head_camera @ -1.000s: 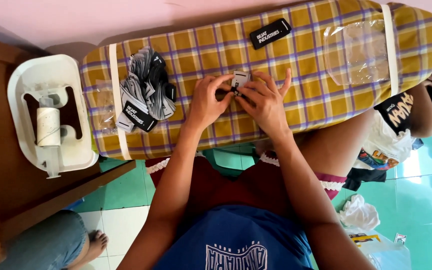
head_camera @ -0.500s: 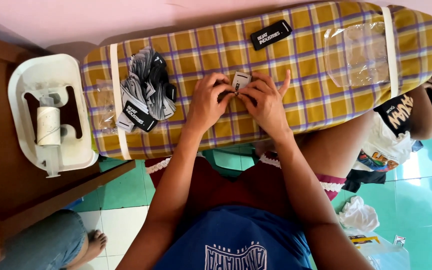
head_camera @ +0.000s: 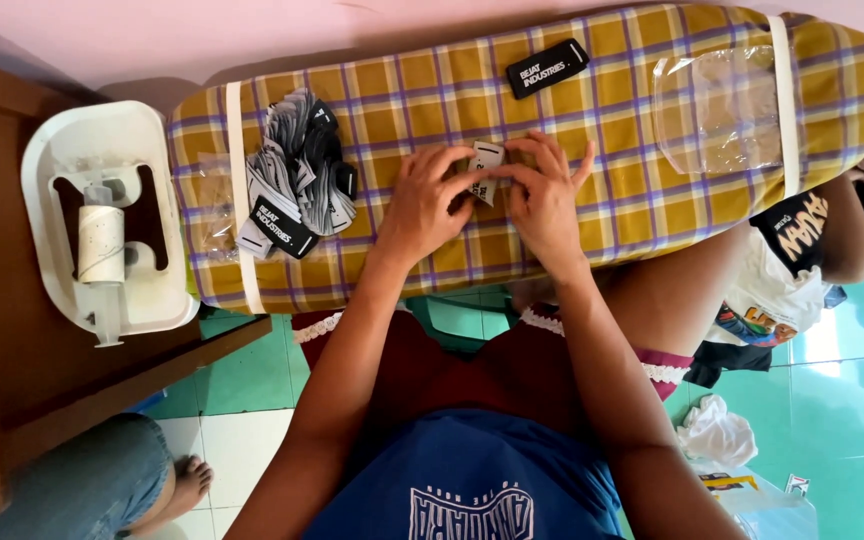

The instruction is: The person is picking up small black clothing labels, folding them in half, and arranging them neatly on a padded board.

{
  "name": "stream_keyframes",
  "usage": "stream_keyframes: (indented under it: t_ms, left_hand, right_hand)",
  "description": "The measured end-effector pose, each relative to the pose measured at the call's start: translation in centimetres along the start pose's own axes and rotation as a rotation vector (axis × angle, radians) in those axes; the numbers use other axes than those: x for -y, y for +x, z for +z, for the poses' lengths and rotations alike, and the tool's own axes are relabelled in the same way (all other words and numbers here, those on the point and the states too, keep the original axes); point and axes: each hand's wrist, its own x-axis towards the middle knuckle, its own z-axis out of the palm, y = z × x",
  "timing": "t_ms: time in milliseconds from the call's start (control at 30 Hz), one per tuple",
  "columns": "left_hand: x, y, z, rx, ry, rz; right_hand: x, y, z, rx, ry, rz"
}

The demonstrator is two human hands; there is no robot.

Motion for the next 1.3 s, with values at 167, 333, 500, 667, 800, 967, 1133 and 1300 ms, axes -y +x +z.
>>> stream_keyframes:
  t_ms: [167,333,500,667,800,967,1133,1300]
  left_hand:
    - [1.9,-0.8,2.5,-0.136,-0.164,0.006]
    - [1.7,-0.2,1.4,-0.214,-0.623,-0.237]
    - [2.2,-0.5,1.7,-0.237,-0.661,-0.311]
    - [1.6,-0.6,2.2,-0.207,-0.433,-0.17]
    - [1.4,-0.7,1.8,-0.266,-0.349,-0.142]
    - [1.9,-0.8,2.3,-0.301,-0.373,-0.186]
    - [1.9,-0.7,2.4,-0.282,-0.354,-0.196]
    - [1.5,-0.5,1.9,-0.254,-0.342,-0.201]
  right_hand:
    - [0.4,0.3,-0.4,0.052,0.001,-0.017]
    - [0.1,0.2,-0.4,0.118,0.018,-0.078]
    - [-1.4,0.1,0.3,0.039,0.255,-0.018]
    - [-1.7,-0.3,0.2,-0.022,0.31,0.036]
    - [-1.2,-0.1,-0.1,-0.045,0.353,0.079]
    - [-1.2,0.2,-0.3,-0.063,0.383,0.13]
    - [-1.0,0.2,-0.6,-0.061,0.397,0.166]
    - [-0.9,0.3,-0.8,-0.081,0.431,0.223]
